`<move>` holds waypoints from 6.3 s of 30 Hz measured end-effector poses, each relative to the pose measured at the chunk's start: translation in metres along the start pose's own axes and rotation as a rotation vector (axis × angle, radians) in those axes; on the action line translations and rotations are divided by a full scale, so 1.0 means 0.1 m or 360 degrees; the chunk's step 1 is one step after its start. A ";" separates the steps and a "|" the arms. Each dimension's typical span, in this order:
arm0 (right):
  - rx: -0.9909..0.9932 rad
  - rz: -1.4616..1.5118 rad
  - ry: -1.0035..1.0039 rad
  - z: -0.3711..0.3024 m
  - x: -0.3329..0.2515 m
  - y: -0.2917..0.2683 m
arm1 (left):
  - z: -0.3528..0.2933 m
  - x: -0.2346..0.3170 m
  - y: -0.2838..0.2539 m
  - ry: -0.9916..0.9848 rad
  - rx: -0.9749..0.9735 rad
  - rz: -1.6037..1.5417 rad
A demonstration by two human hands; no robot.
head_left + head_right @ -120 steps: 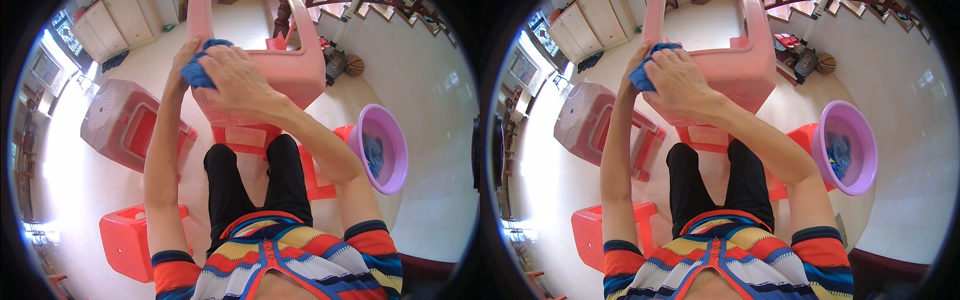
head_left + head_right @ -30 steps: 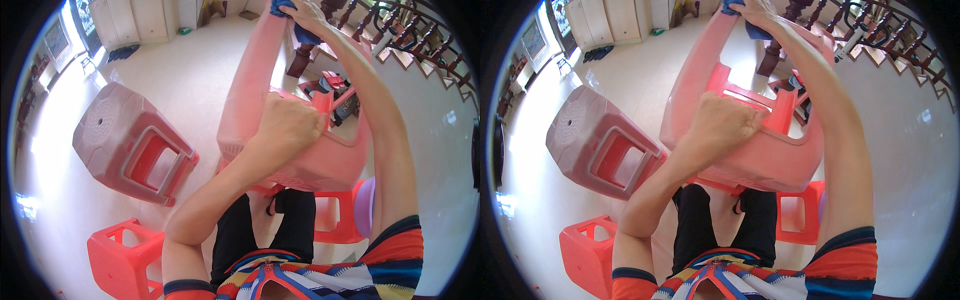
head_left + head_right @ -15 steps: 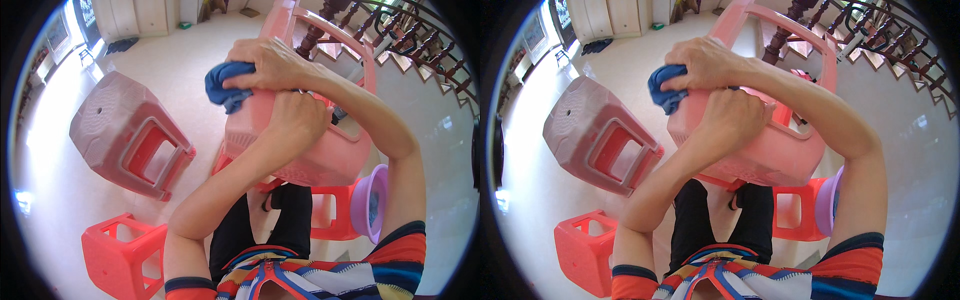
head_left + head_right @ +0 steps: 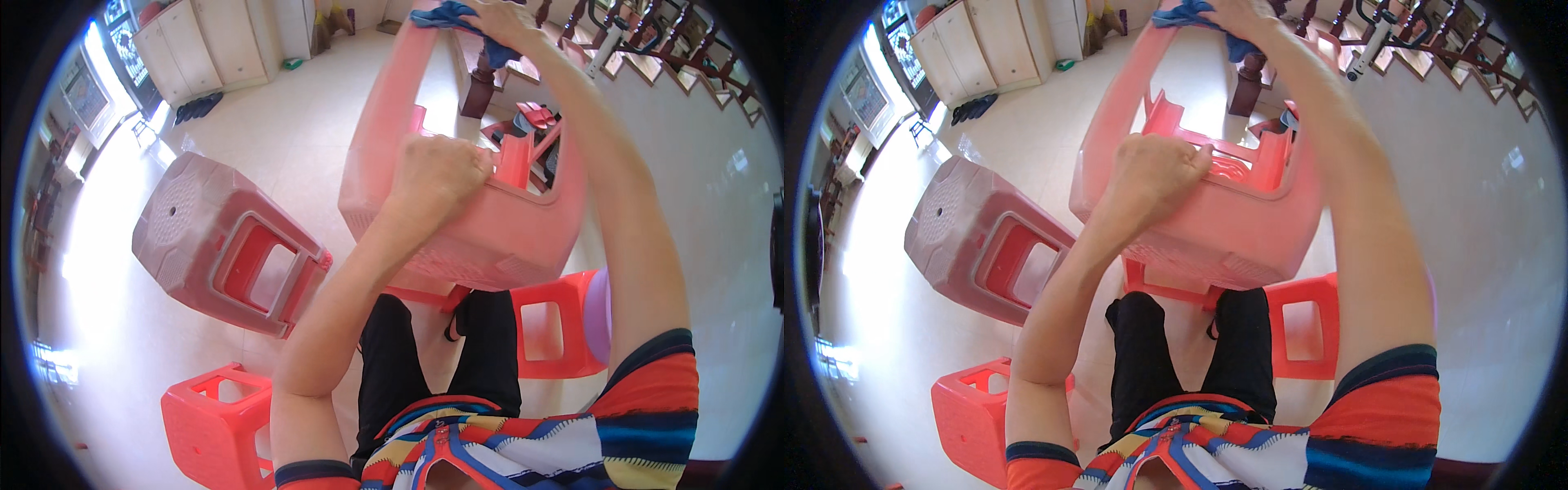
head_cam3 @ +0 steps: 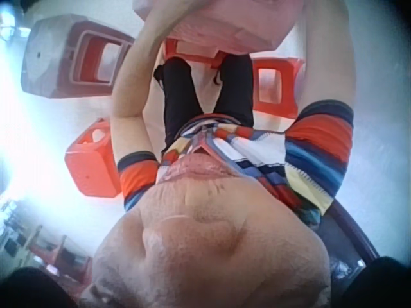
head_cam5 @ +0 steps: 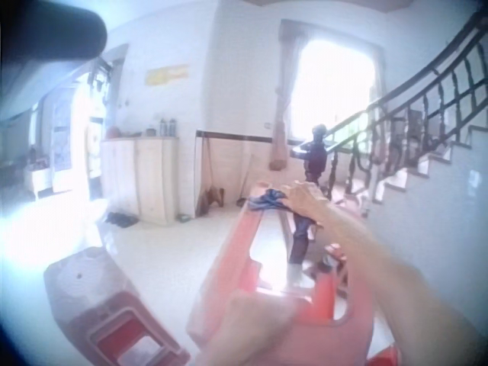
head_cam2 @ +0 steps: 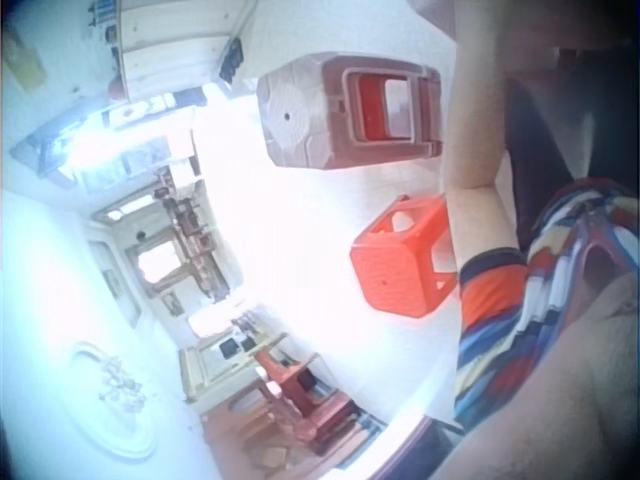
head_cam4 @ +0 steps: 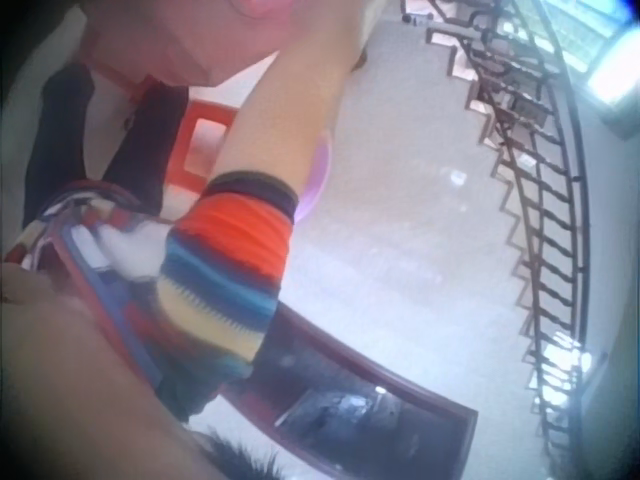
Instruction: The person cleans plastic stools by wiping the surfaces, undersides, and legs of the stools with a cloth.
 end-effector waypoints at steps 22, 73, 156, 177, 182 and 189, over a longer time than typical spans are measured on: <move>0.0994 0.1938 0.1036 -3.28 -0.85 -0.10 | 0.00 0.20 0.02 0.0251 0.0217 0.0104; 0.0446 0.0898 -0.0427 -2.68 -1.43 -1.15 | -0.25 -0.96 -0.33 -0.0473 0.0170 -0.0051; 0.0141 0.0911 -0.0104 -2.97 -0.78 -1.27 | -0.31 -0.09 -0.35 -0.0026 0.0418 -0.0456; 0.0611 0.0703 0.0038 -2.77 -0.36 -0.78 | -0.30 0.01 -0.26 0.0282 0.0144 0.0308; 0.0694 0.0828 0.0839 -2.46 0.11 -0.31 | -0.31 0.05 -0.24 0.0412 0.0327 0.0345; 0.1185 0.1453 0.0960 -2.84 -0.35 -0.11 | -0.23 0.60 0.15 0.0494 0.0430 0.0003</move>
Point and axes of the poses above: each hand's wrist, its own z-axis towards the middle knuckle, its own y-axis out of the palm, x = y × z, the point moved 2 cm from there along z, towards the middle knuckle, and after that the axes turned 4 degrees about -x, right-handed, at the moved point
